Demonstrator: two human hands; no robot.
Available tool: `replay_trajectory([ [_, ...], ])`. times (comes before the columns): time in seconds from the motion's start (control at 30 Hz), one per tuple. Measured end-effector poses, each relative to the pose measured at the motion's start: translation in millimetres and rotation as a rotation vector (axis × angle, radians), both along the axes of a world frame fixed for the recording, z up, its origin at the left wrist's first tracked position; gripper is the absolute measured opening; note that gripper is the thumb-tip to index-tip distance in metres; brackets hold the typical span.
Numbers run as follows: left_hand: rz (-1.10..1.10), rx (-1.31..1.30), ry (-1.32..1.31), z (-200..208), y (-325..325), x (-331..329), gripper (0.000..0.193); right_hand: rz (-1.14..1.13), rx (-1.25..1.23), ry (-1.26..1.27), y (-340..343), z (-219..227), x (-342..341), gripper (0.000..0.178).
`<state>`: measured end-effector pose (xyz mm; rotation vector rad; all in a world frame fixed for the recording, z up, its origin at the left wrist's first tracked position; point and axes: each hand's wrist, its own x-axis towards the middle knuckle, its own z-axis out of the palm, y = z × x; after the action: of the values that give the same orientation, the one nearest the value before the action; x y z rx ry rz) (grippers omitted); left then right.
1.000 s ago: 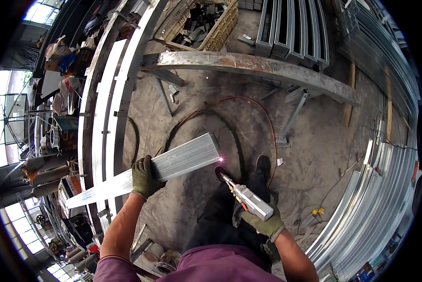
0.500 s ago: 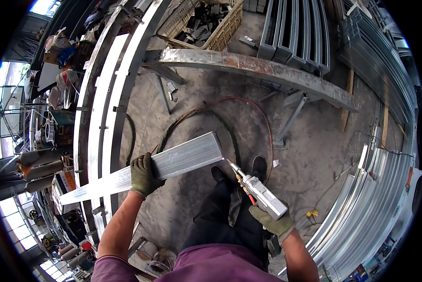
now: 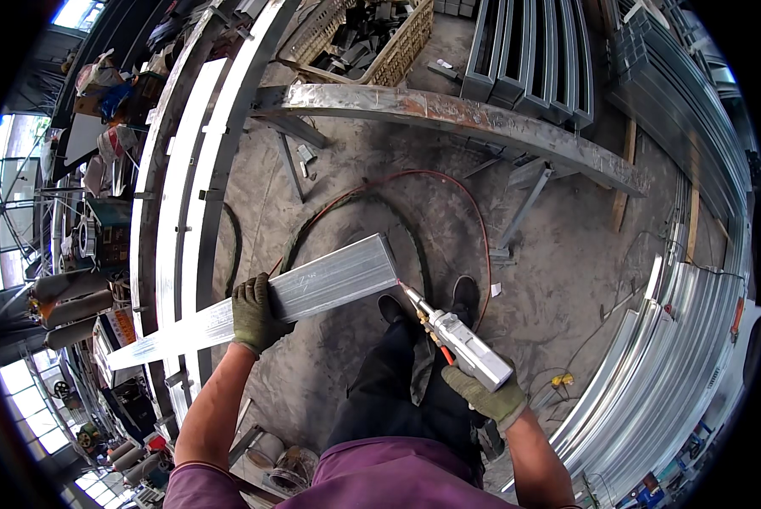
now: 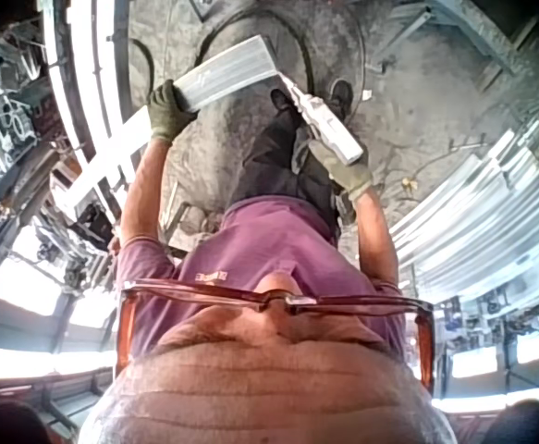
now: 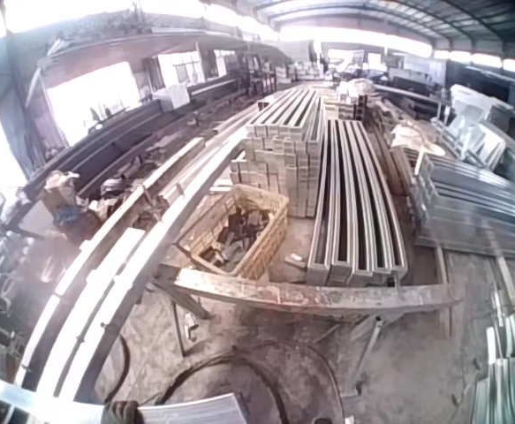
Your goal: The person welds the corners of rectangular aluminum frames using a handheld welding torch. They position the frames on a metal stand, weld each corner, then lift and reposition the frames to continue welding additional joints.
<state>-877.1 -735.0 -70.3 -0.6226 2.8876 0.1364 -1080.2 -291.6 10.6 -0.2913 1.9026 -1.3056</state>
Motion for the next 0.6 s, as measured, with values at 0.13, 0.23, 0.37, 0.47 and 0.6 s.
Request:
replay_trajectory([
  [0.13, -0.001, 0.005, 0.012, -1, 0, 0, 0.116, 0.017, -0.013, 0.046, 0, -3, 0, 0.032],
  [0.23, 0.0, 0.002, 0.005, 1, 1, -1, 0.116, 0.037, 0.039, -0.052, 3, -5, 2, 0.039],
  [0.37, -0.006, 0.004, 0.019, 1, 1, -2, 0.116, 0.037, 0.039, -0.033, 5, -10, 4, 0.04],
  [0.47, -0.013, 0.003, 0.027, 1, 1, -1, 0.117, 0.028, 0.034, -0.049, 5, -10, 4, 0.04],
  [0.6, -0.021, -0.002, 0.033, 0, 0, -1, 0.117, 0.054, 0.046, -0.045, 8, -14, 4, 0.041],
])
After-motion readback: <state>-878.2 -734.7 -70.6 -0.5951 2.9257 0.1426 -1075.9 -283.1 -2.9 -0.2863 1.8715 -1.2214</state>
